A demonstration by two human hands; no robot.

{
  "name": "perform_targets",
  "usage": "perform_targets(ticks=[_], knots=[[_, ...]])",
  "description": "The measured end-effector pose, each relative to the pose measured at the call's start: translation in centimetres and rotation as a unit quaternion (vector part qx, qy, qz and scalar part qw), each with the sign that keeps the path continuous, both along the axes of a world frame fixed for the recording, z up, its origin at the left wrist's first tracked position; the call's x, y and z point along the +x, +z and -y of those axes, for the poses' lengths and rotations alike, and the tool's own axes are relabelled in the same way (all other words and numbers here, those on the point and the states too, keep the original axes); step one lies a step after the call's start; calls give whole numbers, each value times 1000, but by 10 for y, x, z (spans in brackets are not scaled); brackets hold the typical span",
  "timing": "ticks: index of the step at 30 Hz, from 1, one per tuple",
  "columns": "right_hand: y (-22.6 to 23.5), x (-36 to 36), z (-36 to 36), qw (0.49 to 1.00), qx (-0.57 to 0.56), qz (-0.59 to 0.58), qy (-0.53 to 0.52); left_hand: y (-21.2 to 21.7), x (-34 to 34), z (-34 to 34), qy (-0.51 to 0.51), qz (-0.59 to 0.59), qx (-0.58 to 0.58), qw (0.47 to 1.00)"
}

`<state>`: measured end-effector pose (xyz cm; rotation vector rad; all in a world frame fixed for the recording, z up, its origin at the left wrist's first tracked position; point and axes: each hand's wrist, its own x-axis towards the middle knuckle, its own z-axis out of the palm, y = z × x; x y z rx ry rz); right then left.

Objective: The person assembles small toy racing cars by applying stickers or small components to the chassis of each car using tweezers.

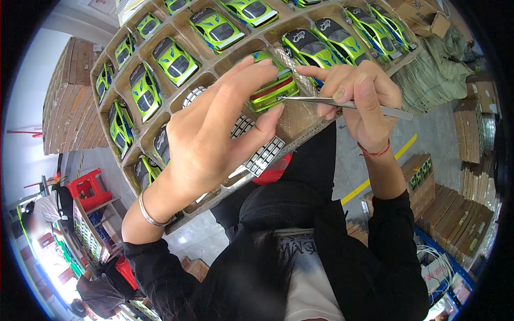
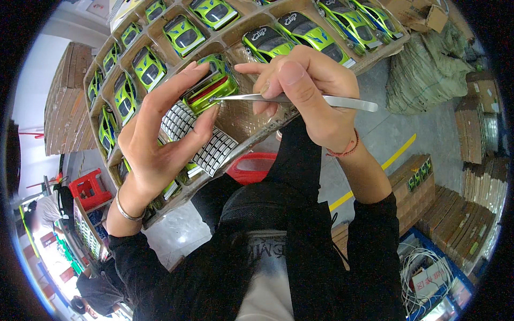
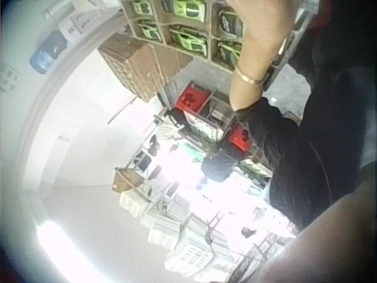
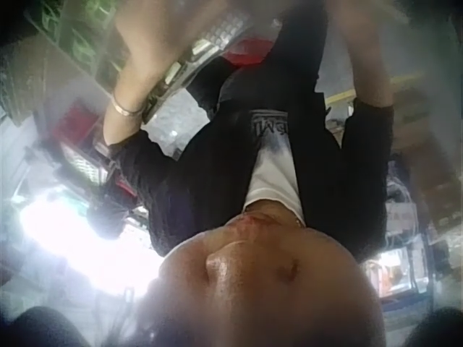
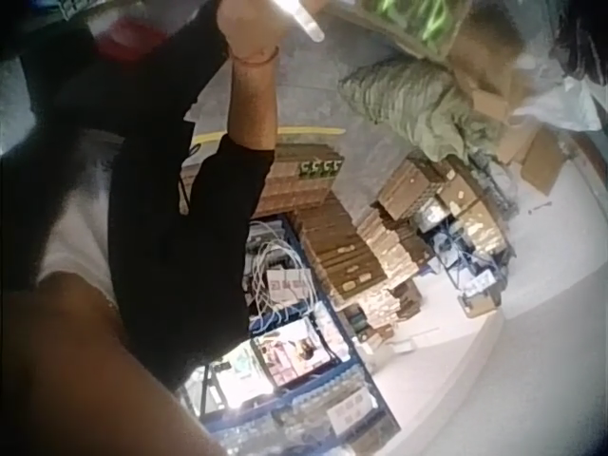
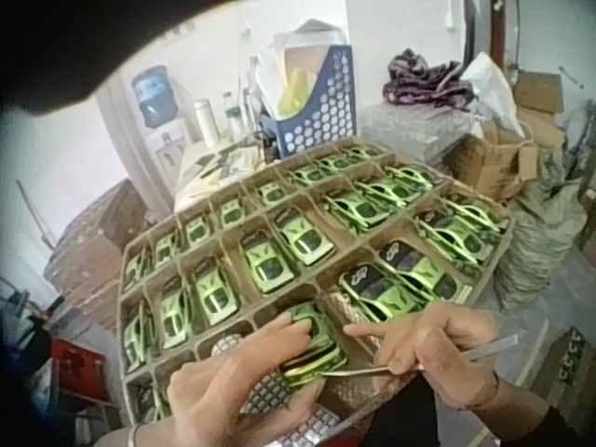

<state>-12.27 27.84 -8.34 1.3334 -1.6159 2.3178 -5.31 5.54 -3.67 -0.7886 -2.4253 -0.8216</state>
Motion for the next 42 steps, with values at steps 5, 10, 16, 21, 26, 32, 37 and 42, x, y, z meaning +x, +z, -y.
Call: perform_targets(ticks=[5, 10, 16, 21, 26, 32, 37, 42], knots=[[-1, -3, 1, 1000, -4, -5, 12, -1, 0, -1, 17, 11, 7, 1000], [-4, -4, 4, 999, -24, -7, 34, -1, -1, 4, 11, -10, -6, 1000], [-3, -4, 7, 999, -19, -17, 22, -4, 0, 1, 17, 14, 37, 999], [-4, -5, 5, 999, -22, -16, 34, -4, 1, 2, 16, 20, 41, 999], [-4, -3, 7, 999, -18, -20, 26, -5, -2, 6, 15, -3, 17, 1000], [1, 3, 9, 998, 46, -48, -20, -3, 0, 5, 23, -8, 18, 1000], [0, 2, 8, 996, 57, -62, -20, -5, -2, 5, 18, -11, 19, 1000], [-5, 1, 9, 999, -11, -43, 4, -4, -1, 5, 17, -9, 17, 1000]])
